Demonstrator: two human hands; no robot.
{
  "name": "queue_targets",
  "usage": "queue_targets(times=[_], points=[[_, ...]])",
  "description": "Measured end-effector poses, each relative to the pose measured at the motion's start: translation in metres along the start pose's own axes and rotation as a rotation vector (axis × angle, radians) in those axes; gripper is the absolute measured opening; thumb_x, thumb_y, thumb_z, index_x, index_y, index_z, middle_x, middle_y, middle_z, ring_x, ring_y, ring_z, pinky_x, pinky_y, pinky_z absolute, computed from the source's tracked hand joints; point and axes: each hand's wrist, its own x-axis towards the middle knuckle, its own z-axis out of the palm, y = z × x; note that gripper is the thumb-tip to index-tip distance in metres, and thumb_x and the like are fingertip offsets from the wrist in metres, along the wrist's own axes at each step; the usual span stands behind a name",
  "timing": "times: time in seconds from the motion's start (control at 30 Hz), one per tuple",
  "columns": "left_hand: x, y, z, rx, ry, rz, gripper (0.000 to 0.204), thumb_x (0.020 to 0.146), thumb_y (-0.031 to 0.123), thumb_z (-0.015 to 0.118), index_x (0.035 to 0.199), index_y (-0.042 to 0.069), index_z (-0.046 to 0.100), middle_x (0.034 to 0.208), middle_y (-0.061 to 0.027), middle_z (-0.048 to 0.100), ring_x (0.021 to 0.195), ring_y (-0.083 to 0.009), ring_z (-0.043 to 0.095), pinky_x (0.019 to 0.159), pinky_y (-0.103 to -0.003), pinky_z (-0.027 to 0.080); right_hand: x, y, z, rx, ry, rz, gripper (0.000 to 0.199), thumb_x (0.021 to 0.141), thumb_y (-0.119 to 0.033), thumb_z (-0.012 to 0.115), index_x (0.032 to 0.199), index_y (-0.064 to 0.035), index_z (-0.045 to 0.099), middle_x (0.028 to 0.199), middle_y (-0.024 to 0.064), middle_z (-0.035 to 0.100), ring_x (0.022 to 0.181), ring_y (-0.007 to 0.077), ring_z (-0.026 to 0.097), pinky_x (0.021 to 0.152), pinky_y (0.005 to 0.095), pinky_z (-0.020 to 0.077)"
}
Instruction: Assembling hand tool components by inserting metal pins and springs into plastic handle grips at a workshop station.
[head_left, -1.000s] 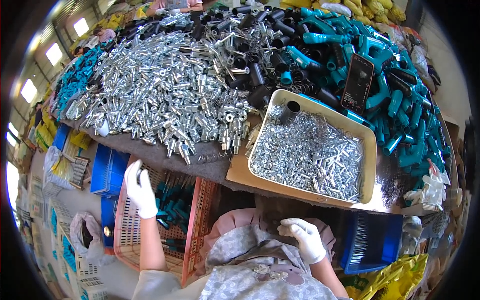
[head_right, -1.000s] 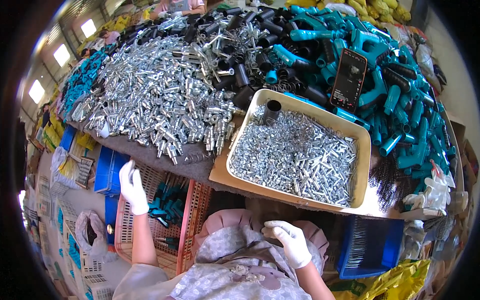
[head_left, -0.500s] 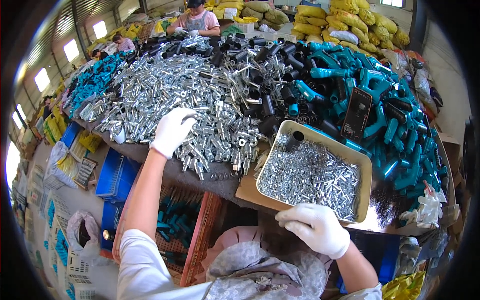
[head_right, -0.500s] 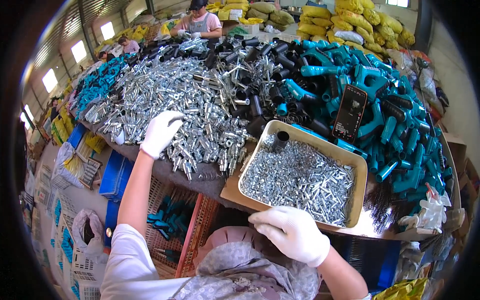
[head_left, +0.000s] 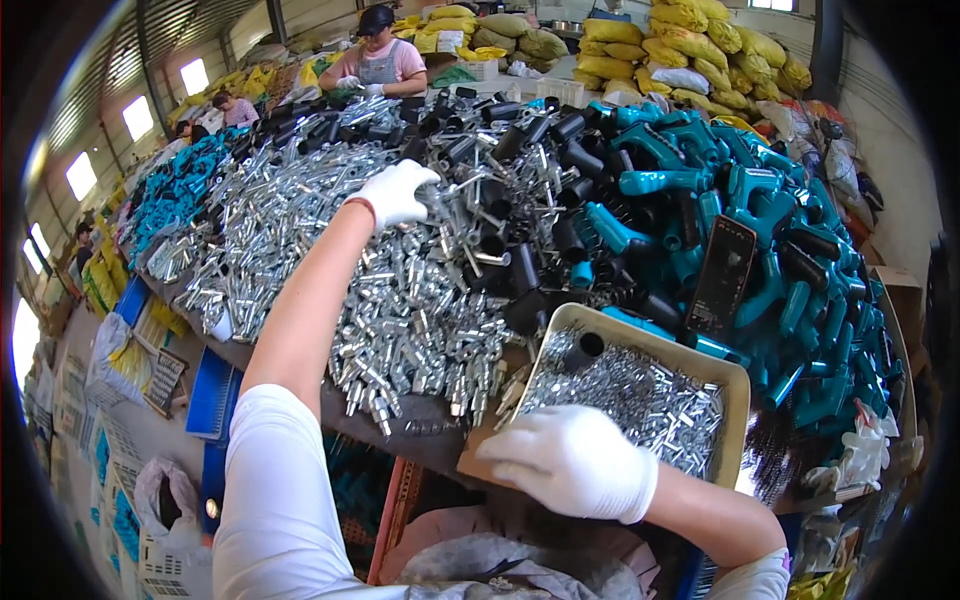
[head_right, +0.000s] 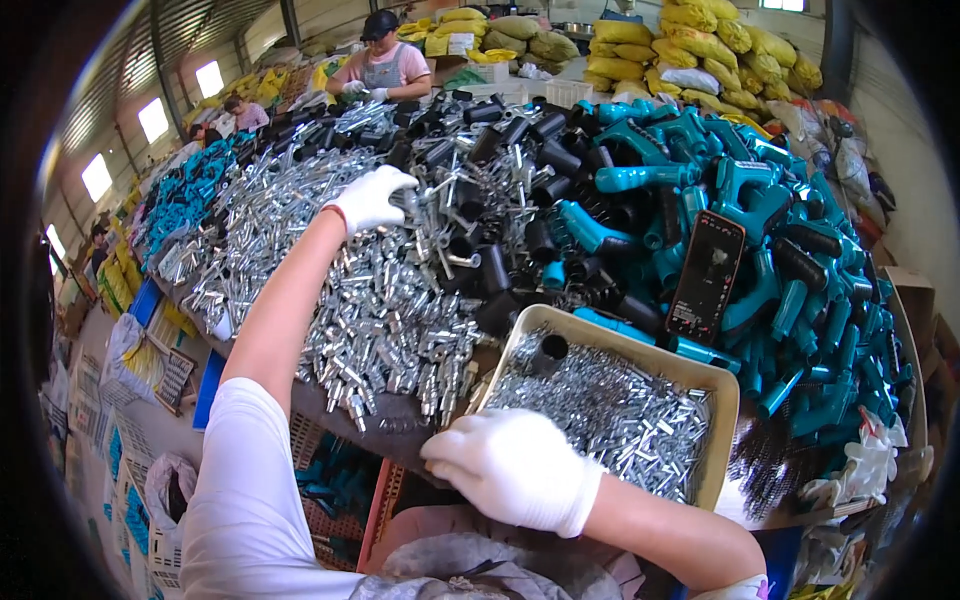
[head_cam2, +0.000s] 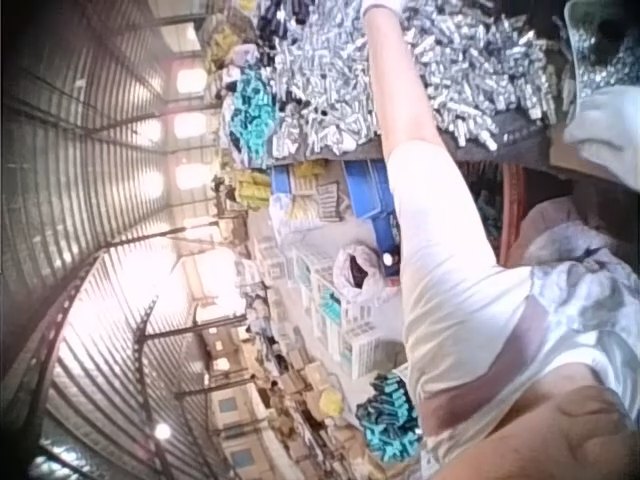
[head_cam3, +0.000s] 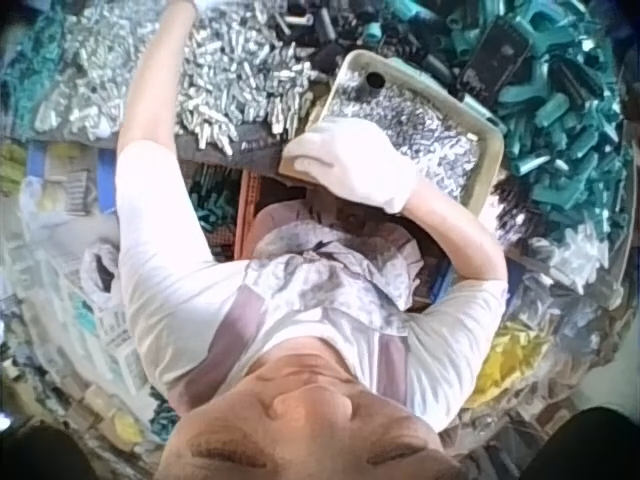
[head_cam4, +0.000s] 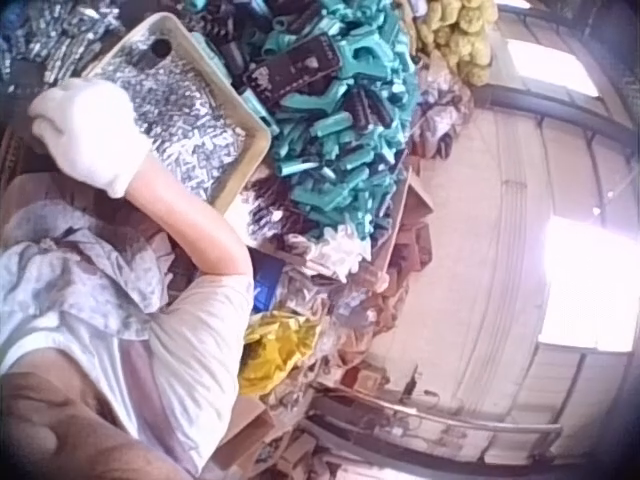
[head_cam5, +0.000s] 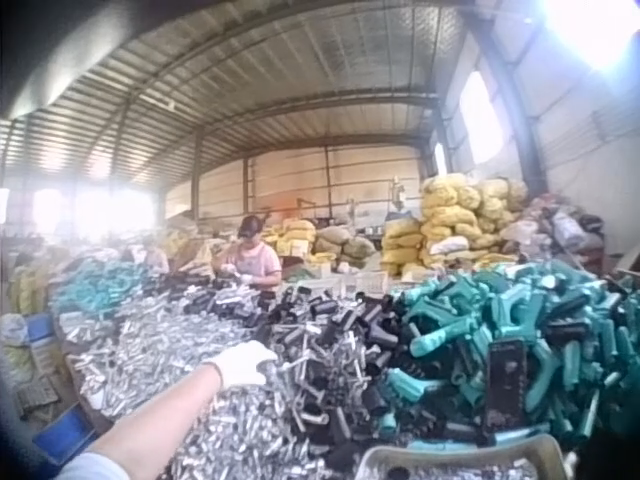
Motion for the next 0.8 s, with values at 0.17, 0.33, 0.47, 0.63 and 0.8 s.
queue_targets(times=[0.17,0.33,0.47,0.63,0.8], points=[[0.005,0.012,0.018,0.062,0.158,0.026,0.03,0.083,0.019,0.067,0.112,0.016,0.069,0.117,-0.0116,0.059,0.109,-0.034,0.06,0.093,-0.044,0.051,0.004,-0.008,0.005,0.031,0.002,-0.083,0.015,0.088,-0.02,0.064,0.095,-0.0091,0.069,0.082,0.0117,0.065,0.08,0.0329,0.066,0.073,0.0433,0.0527],[-0.027,0.007,0.027,-0.128,0.578,0.046,0.016,0.086,0.018,0.067,0.101,0.012,0.069,0.106,-0.0101,0.063,0.1,-0.0323,0.062,0.084,-0.042,0.051,-0.014,-0.015,-0.003,-0.148,0.11,-0.031,0.015,0.087,-0.02,0.063,0.094,-0.0093,0.07,0.085,0.0127,0.068,0.081,0.0336,0.067,0.073,0.0434,0.0545],[-0.077,0.033,0.001,-0.436,0.884,0.033,0.021,0.088,0.02,0.072,0.106,0.009,0.072,0.1,-0.0095,0.066,0.09,-0.0256,0.064,0.082,-0.033,0.05,-0.012,0.03,-0.044,-0.501,0.303,0.044,0.014,0.082,-0.014,0.062,0.092,-0.0108,0.071,0.081,0.0135,0.066,0.079,0.0342,0.065,0.069,0.0458,0.053],[-0.159,0.066,-0.009,-0.753,0.775,-0.05,0.027,0.097,0.028,0.067,0.113,0.007,0.074,0.095,-0.0064,0.072,0.08,-0.014,0.067,0.076,-0.027,0.052,0.032,0.087,-0.091,-0.662,0.252,0.138,0.017,0.085,-0.017,0.062,0.091,-0.0096,0.075,0.089,0.0124,0.069,0.089,0.0319,0.065,0.08,0.0419,0.0523],[-0.217,0.12,-0.013,-1.324,0.475,-0.402,0.038,0.1,0.03,0.061,0.123,-0.001,0.063,0.069,0.0017,0.058,0.052,-0.0027,0.047,0.041,-0.017,0.035,0.083,0.152,-0.086,-0.977,-0.107,0.049,0.017,0.082,-0.016,0.062,0.09,-0.017,0.078,0.096,0.0067,0.073,0.091,0.029,0.069,0.078,0.0417,0.054]])
